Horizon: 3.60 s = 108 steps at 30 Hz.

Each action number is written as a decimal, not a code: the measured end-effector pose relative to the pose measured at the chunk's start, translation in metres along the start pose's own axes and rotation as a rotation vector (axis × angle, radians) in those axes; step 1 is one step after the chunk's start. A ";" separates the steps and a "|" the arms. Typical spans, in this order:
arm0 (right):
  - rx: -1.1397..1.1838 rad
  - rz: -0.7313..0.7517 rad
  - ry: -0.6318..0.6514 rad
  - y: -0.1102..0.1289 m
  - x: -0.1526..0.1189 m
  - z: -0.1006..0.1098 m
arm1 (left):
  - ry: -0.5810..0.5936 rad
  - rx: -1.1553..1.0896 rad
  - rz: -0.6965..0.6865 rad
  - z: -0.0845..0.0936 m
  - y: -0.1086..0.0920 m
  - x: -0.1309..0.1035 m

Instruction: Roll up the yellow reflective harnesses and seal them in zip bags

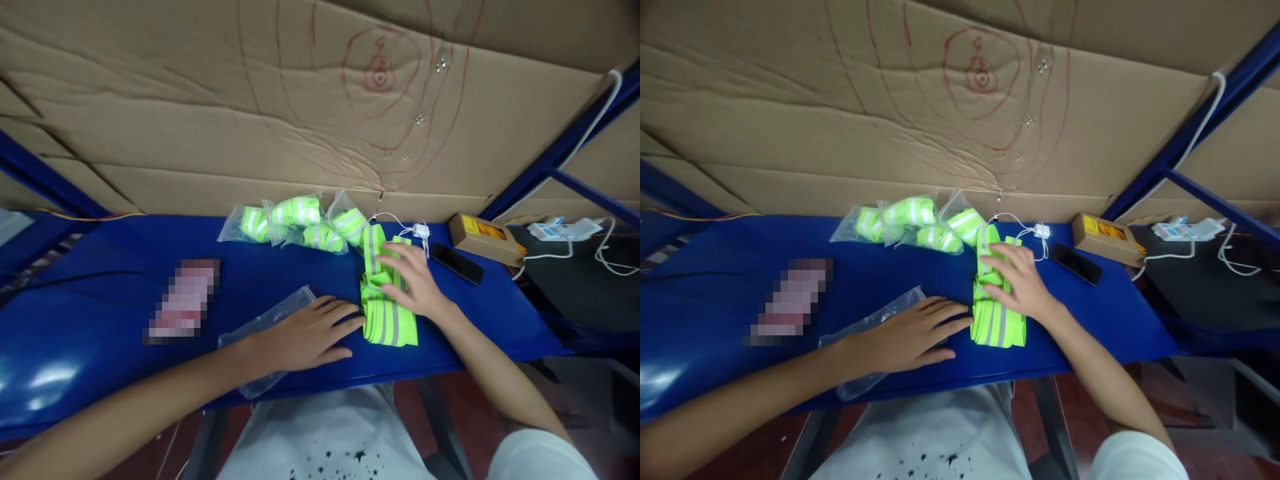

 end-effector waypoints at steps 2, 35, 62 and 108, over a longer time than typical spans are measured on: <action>-0.042 0.106 0.178 0.006 -0.001 -0.010 | 0.007 0.045 0.003 0.002 -0.008 0.011; -0.316 -0.417 0.252 -0.053 -0.008 -0.063 | 0.174 -0.001 0.049 0.013 -0.041 0.058; -0.356 -0.459 0.203 -0.064 -0.011 -0.060 | 0.404 -0.081 -0.034 0.026 -0.041 -0.004; 0.488 -0.310 0.221 0.050 0.006 -0.059 | -0.143 -0.520 0.398 0.026 0.060 -0.001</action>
Point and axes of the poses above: each hand's wrist, its own x-axis towards the middle knuckle, its own z-axis out of the back of the hand, y = z × x, the point moved 3 cm from there along x, towards the middle knuckle, and after that the axes turned 2 degrees about -z, right-handed, at the moved point
